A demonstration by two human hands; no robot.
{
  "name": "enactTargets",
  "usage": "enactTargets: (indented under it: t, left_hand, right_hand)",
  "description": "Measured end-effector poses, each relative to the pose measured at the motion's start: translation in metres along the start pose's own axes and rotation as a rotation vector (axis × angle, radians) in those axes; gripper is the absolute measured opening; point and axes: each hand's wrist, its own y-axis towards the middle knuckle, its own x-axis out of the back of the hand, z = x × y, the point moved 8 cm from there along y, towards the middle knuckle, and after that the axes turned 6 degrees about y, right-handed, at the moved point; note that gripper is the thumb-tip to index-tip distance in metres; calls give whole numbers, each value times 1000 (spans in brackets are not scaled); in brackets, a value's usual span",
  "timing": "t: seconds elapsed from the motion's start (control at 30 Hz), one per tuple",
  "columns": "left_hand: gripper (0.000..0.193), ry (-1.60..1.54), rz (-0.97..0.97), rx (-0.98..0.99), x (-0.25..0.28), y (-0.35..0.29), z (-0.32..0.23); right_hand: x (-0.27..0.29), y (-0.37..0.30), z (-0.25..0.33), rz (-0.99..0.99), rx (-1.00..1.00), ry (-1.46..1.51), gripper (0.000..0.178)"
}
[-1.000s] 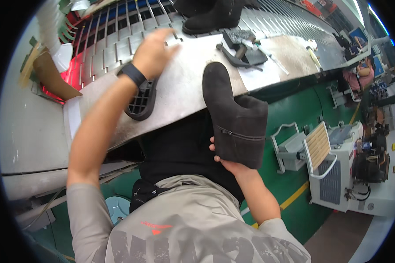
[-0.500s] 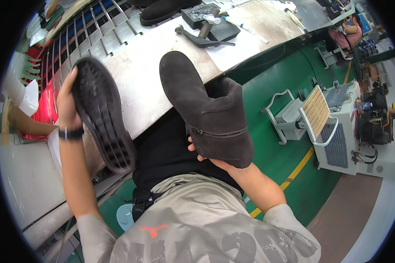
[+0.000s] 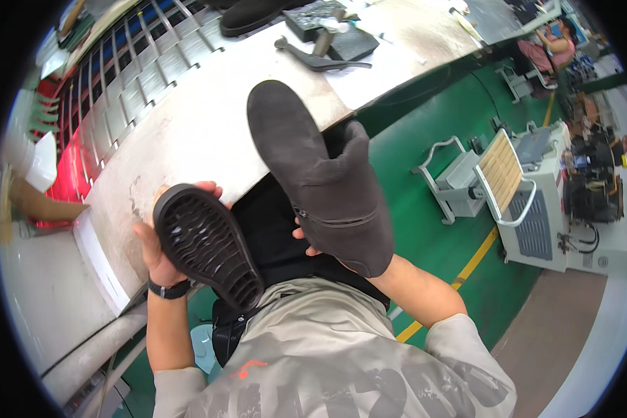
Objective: The person attaches soles to boots by pressing them together along the edges by hand, then places the assembled boots onto a conveyor belt.
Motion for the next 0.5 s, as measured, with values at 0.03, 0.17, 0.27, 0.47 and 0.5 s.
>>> enactTargets:
  t: [0.03, 0.17, 0.27, 0.47, 0.5]
  left_hand:
    - [111, 9, -24, -14, 3, 0, -1]
    - [92, 23, -104, -32, 3, -1, -8]
    - [108, -52, -252, -74, 15, -3, -16]
    - [63, -220, -238, -182, 33, -1, -17]
    - [63, -223, -254, -174, 38, -3, -20]
  right_hand:
    - [4, -1, 3, -234, 81, -347, 91]
    - [33, 2, 3, -362, 125, -535, 85]
    - [78, 18, 0, -228, 58, -427, 79]
    - [68, 25, -10, -226, 101, -515, 47]
    - [72, 26, -10, -236, 88, -509, 47]
